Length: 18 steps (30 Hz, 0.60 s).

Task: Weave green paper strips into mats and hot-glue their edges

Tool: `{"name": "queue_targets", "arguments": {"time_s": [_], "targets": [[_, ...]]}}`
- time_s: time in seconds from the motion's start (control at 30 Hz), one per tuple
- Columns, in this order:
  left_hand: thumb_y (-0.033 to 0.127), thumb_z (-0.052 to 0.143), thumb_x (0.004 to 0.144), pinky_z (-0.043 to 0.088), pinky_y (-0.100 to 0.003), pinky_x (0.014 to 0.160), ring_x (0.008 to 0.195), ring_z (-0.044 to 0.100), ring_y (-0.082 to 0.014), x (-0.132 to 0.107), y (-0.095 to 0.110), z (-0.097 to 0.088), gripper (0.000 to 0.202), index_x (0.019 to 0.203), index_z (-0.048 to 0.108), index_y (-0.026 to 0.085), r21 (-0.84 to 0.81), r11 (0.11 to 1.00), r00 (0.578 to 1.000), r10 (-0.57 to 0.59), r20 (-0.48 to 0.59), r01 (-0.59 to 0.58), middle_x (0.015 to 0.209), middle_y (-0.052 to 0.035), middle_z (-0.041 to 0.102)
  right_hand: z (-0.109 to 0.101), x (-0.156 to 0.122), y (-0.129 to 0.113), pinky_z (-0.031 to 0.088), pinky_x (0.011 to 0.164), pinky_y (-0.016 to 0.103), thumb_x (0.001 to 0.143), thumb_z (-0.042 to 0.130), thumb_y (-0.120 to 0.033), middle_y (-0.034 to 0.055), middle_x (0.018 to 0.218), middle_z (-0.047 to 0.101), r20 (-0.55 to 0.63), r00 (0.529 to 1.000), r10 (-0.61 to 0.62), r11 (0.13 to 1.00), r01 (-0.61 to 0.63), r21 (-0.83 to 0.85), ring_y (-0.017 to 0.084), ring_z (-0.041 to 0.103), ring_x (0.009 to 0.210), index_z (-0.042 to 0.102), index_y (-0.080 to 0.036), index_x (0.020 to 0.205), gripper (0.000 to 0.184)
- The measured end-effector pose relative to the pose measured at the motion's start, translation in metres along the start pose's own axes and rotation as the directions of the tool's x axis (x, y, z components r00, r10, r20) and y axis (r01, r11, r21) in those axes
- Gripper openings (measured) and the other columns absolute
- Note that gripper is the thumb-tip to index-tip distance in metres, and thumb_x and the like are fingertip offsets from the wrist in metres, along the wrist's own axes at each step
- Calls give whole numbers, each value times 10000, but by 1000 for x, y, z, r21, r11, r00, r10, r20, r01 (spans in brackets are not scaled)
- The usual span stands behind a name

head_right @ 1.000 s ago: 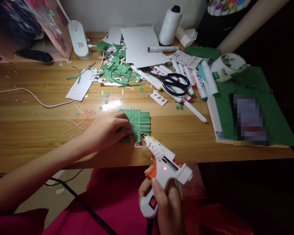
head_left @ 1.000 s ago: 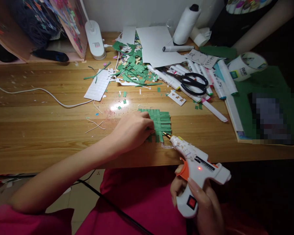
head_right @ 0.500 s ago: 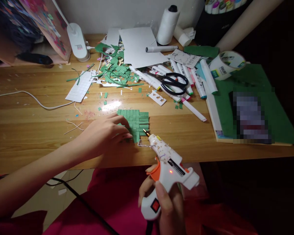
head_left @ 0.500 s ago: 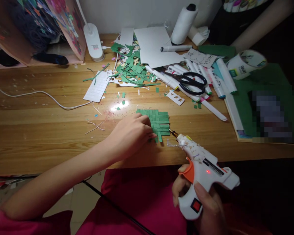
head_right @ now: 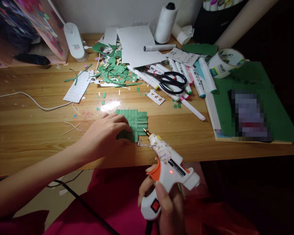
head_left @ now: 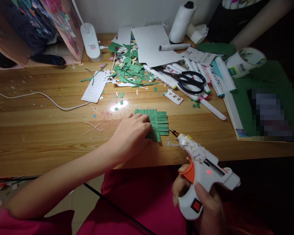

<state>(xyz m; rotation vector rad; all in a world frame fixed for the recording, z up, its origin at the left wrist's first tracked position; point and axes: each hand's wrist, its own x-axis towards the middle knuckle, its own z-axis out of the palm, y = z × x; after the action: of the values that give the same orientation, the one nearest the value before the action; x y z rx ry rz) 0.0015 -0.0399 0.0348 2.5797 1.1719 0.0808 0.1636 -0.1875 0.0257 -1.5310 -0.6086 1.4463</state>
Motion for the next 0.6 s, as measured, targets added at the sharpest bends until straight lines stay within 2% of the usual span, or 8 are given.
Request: {"name": "queue_targets", "arguments": {"time_s": [0.1,0.23,0.3,0.4,0.5,0.6], "targets": [[366,648,792,364,-343,763,871,557,-225,0,3,-3,203,880,694,188,-4,1000,1000,3,20,-3,933,-55,639,0,0,1,326,400,268,802,481,-525,-26,438,555,-10,1000,-26,1000,26,2,155,442,346,484,-229,941,327],[486,437,907,353,-342,758,875,564,-225,7,10,-9,435,808,698,152,15,999,997,-38,69,37,881,-87,648,-1,0,-1,314,391,257,791,494,-528,-26,442,574,-20,999,-31,999,31,27,149,437,340,484,-240,924,317],[529,367,914,350,-349,757,863,567,-230,11,13,-10,529,784,692,133,57,997,996,-47,77,42,860,-101,649,-2,1,-2,298,377,253,778,509,-529,-22,446,576,-24,999,-28,999,29,30,150,433,336,490,-237,928,329],[598,466,842,361,-349,743,848,575,-239,14,14,-10,517,773,672,128,116,993,996,3,94,-14,860,-94,648,-3,2,-3,327,390,269,781,493,-526,-6,438,562,-33,999,8,1000,-8,-2,166,460,360,515,-218,884,326],[516,644,758,384,-323,692,809,591,-225,15,13,-9,401,883,642,134,129,989,992,56,115,-70,886,-69,652,-1,2,-4,372,433,284,786,473,-520,-18,412,517,-63,996,60,998,-62,-32,174,480,388,535,-209,830,320],[359,670,760,391,-294,644,781,600,-200,16,13,-9,268,929,619,156,104,990,990,77,122,-90,880,-48,660,2,2,-6,359,438,268,765,497,-504,-33,411,495,-123,990,68,994,-78,-75,154,456,393,545,-204,795,305]]}}
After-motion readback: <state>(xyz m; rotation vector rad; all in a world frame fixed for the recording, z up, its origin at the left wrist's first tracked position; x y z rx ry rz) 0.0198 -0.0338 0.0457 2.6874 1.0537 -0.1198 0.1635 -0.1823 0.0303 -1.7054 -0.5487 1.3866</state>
